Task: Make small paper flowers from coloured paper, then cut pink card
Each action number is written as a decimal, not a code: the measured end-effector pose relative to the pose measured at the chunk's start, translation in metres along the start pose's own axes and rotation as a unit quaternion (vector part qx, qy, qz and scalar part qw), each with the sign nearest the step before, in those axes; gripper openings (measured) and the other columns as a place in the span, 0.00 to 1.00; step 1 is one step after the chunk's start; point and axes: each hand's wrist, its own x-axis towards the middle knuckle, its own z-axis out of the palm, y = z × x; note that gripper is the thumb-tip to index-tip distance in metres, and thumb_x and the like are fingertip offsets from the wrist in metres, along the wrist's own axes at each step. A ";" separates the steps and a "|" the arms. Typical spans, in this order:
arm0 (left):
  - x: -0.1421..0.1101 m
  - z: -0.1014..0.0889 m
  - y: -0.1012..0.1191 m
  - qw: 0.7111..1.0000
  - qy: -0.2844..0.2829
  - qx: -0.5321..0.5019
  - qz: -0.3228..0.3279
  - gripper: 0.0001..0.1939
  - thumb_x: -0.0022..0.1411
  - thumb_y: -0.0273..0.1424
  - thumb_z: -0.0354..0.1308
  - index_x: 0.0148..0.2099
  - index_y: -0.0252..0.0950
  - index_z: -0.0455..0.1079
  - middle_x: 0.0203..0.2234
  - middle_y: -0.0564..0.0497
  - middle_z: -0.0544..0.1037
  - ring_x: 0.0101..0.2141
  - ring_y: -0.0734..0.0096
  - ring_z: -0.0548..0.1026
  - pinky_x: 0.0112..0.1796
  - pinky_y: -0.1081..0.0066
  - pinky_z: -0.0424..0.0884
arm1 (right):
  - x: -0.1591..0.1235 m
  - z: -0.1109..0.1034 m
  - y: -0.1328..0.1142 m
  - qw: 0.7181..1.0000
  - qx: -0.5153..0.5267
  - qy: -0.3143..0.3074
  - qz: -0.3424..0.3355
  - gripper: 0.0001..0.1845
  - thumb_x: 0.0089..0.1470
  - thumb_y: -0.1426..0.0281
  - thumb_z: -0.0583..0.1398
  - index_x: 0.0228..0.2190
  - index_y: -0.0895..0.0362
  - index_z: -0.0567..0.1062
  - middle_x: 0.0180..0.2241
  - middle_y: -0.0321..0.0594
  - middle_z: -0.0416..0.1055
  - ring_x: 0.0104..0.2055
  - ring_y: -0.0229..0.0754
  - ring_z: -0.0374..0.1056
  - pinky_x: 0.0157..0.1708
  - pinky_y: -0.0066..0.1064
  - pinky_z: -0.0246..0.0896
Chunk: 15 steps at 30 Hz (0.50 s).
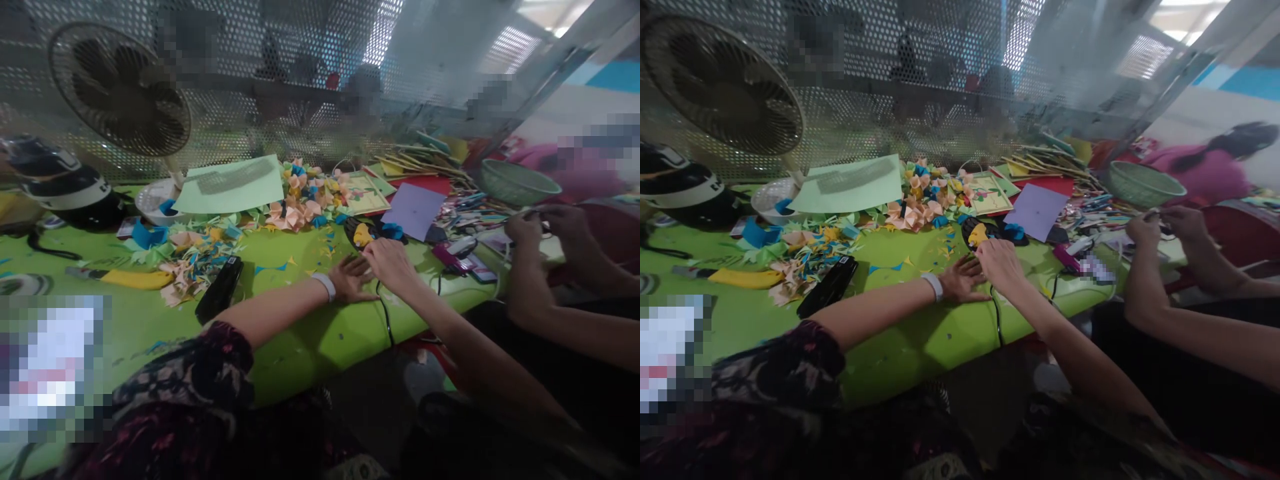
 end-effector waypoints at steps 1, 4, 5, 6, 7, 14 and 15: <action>0.007 -0.004 -0.011 1.000 -0.005 0.004 -0.012 0.40 0.70 0.53 0.44 0.73 0.33 0.52 0.73 0.41 0.49 0.72 0.53 0.46 0.70 0.52 0.35 | -0.001 0.001 0.001 1.000 -0.002 0.003 -0.003 0.10 0.65 0.71 0.54 0.36 0.61 0.75 0.36 0.51 0.75 0.42 0.51 0.68 0.44 0.38 0.52; 0.018 -0.015 -0.049 0.998 0.005 0.013 -0.066 0.36 0.71 0.49 0.43 0.73 0.33 0.53 0.72 0.40 0.54 0.71 0.53 0.49 0.69 0.51 0.33 | -0.003 0.002 0.004 1.000 -0.001 0.012 -0.016 0.10 0.65 0.71 0.54 0.36 0.60 0.75 0.36 0.50 0.75 0.42 0.50 0.68 0.43 0.38 0.52; 0.019 -0.019 -0.063 0.996 0.008 0.017 -0.090 0.37 0.71 0.49 0.42 0.74 0.33 0.51 0.72 0.41 0.52 0.72 0.53 0.46 0.69 0.49 0.33 | -0.004 0.003 0.004 1.000 0.000 0.012 -0.017 0.10 0.65 0.71 0.54 0.36 0.60 0.75 0.36 0.50 0.75 0.42 0.50 0.68 0.43 0.38 0.52; 0.018 -0.022 -0.076 0.993 0.007 0.021 -0.115 0.38 0.72 0.49 0.40 0.74 0.32 0.49 0.73 0.40 0.49 0.72 0.53 0.44 0.69 0.49 0.33 | -0.004 0.003 0.003 1.000 0.001 0.010 -0.016 0.10 0.65 0.71 0.54 0.36 0.60 0.75 0.36 0.50 0.75 0.42 0.50 0.69 0.43 0.38 0.52; 0.015 -0.026 -0.088 0.990 0.012 0.023 -0.140 0.38 0.72 0.50 0.37 0.74 0.30 0.49 0.73 0.40 0.48 0.72 0.55 0.43 0.69 0.51 0.35 | -0.004 0.003 0.002 1.000 0.003 0.006 -0.013 0.10 0.65 0.72 0.54 0.36 0.60 0.75 0.36 0.50 0.75 0.42 0.50 0.69 0.44 0.38 0.53; -0.035 -0.041 -0.115 0.966 -0.031 0.014 -0.258 0.48 0.68 0.57 0.36 0.75 0.23 0.41 0.73 0.36 0.42 0.72 0.51 0.43 0.69 0.53 0.38 | -0.005 0.010 -0.020 0.998 -0.035 -0.053 -0.027 0.13 0.65 0.72 0.54 0.40 0.63 0.78 0.39 0.54 0.77 0.45 0.52 0.71 0.45 0.40 0.55; -0.046 -0.042 -0.115 0.961 -0.041 0.012 -0.272 0.50 0.67 0.57 0.38 0.75 0.23 0.41 0.73 0.35 0.42 0.72 0.50 0.43 0.69 0.52 0.36 | -0.006 0.012 -0.024 0.997 -0.045 -0.064 -0.030 0.13 0.65 0.72 0.54 0.41 0.64 0.78 0.39 0.56 0.77 0.46 0.53 0.72 0.46 0.40 0.55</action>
